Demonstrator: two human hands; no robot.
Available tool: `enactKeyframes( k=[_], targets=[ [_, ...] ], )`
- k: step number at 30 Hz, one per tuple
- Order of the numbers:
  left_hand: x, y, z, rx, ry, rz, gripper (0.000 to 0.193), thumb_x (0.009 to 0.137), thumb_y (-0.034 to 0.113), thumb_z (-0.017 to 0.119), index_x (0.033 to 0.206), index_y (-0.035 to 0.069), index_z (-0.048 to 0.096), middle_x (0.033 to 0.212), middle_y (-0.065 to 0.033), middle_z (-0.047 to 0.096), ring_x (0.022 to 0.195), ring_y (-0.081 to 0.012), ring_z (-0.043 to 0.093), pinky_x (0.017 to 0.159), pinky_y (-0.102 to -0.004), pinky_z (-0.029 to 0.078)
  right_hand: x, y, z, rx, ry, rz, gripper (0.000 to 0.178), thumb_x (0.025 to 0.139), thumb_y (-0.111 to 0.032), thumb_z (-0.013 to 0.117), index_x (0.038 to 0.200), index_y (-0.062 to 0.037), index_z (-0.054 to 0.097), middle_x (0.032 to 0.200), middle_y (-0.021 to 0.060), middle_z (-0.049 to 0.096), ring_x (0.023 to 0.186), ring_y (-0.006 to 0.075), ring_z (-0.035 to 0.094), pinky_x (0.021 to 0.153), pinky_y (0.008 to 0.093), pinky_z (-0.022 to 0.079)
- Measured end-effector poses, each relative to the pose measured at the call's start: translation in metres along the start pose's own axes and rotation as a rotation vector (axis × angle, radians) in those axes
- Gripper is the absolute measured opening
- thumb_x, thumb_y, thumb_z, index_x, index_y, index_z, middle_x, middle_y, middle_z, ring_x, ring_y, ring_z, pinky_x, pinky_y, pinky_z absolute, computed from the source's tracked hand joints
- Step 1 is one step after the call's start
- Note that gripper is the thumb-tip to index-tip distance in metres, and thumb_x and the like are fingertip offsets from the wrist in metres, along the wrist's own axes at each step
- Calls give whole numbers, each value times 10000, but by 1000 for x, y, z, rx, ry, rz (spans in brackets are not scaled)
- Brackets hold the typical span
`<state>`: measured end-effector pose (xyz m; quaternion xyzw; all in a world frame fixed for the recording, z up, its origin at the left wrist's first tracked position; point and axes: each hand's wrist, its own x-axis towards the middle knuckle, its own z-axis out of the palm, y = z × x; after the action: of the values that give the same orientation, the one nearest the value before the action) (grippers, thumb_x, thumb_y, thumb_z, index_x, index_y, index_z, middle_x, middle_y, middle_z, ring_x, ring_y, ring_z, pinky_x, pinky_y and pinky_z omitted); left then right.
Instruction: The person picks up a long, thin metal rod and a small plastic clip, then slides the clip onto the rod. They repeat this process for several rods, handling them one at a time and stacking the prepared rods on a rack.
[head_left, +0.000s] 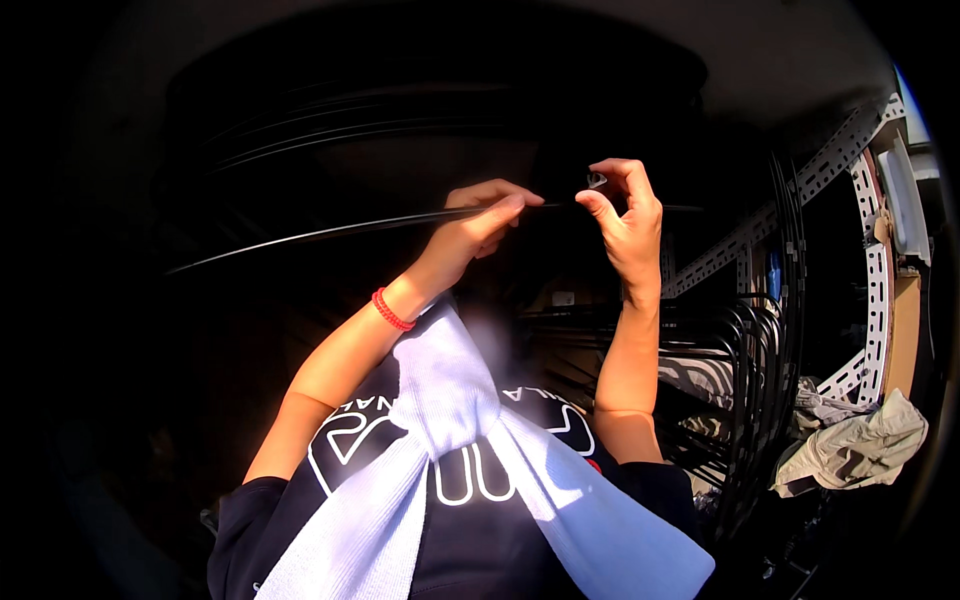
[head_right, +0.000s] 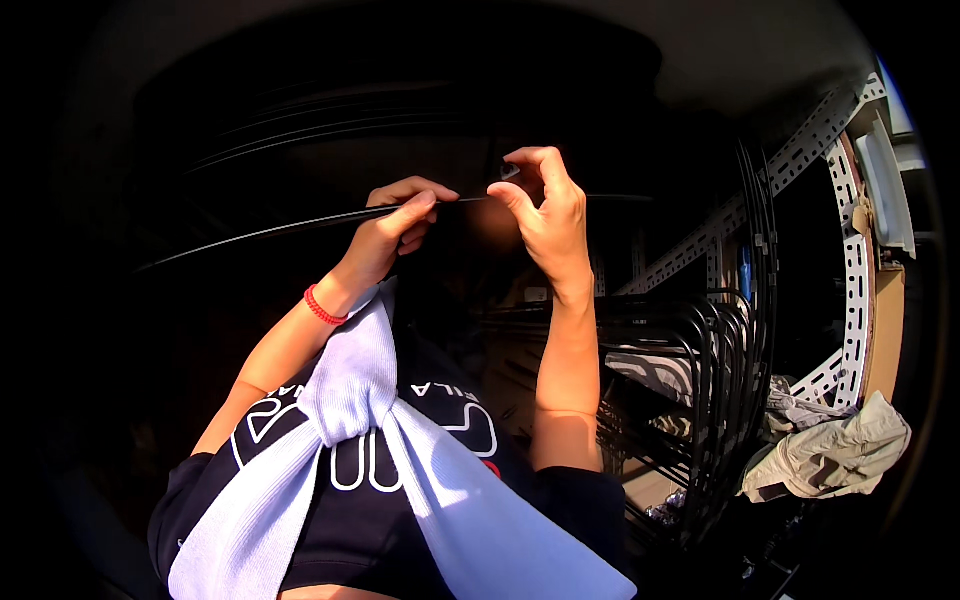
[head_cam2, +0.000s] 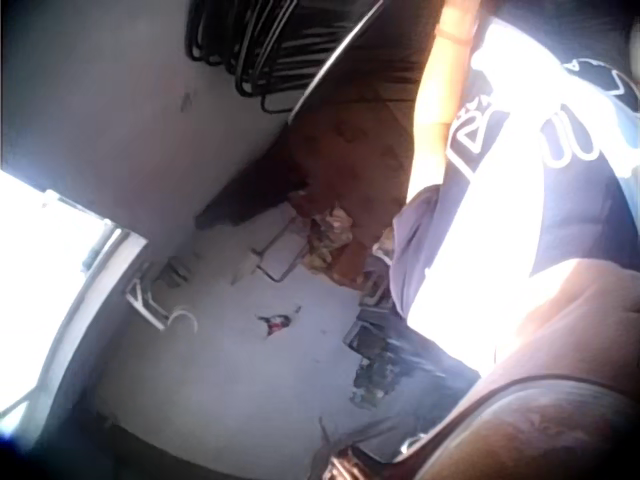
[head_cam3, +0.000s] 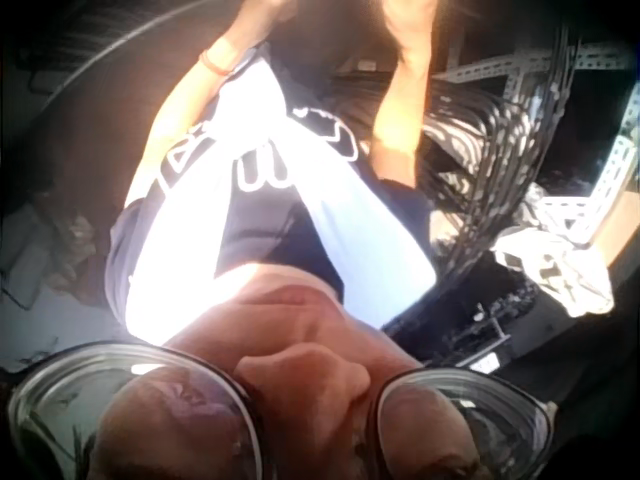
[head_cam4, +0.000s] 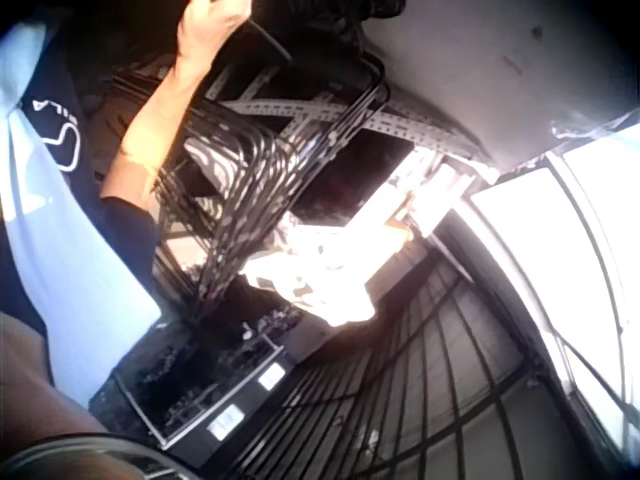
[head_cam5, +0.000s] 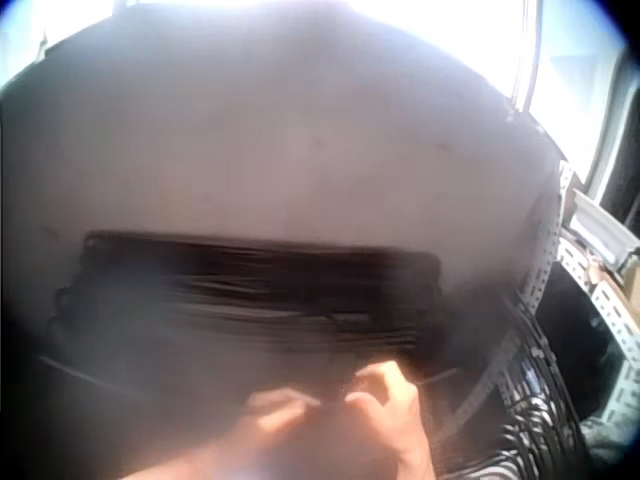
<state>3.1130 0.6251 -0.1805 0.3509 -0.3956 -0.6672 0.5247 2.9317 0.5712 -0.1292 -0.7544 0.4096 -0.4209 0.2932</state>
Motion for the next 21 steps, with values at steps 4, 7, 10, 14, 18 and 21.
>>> enactKeyframes(
  k=[4,7,10,14,18,21],
  targets=[
    [1,-6,11,-52,-55,-5,319,862,273,537,1089,49,535,682,31,463,479,-5,324,407,-146,231,-2,11,-20,-110,-33,16,235,723,-93,678,901,-2,554,746,78,582,642,149,552,586,247,431],
    [10,-9,32,-84,-113,-82,329,851,291,561,1099,77,538,721,32,483,516,1,350,415,-143,239,-3,15,-25,-181,-94,-68,191,765,-86,622,918,5,554,809,105,588,678,190,565,609,264,438],
    [23,-13,48,-41,-104,-71,305,846,298,572,1047,72,535,704,45,476,528,-2,355,432,-149,255,-3,12,-36,-207,-133,-69,156,802,-78,573,933,4,557,837,116,590,693,213,569,619,271,441],
    [38,-30,59,-63,-77,20,259,840,290,585,942,59,523,710,47,492,590,-1,391,502,-147,297,-4,10,-54,-260,-258,-35,146,813,-96,560,933,-13,562,839,109,595,717,240,575,635,282,446],
    [44,-41,69,-108,-81,4,245,839,295,589,874,66,510,758,41,519,709,6,430,624,-136,331,-7,18,-53,-326,-309,-213,129,784,-64,570,908,-25,561,806,101,588,708,271,575,604,304,459],
    [43,-38,77,-167,-37,-68,236,836,293,593,830,74,507,701,38,506,613,3,417,531,-141,318,-9,22,-51,-337,-291,-332,149,755,-32,584,900,-16,555,782,105,581,685,268,574,583,308,462]
  ],
)
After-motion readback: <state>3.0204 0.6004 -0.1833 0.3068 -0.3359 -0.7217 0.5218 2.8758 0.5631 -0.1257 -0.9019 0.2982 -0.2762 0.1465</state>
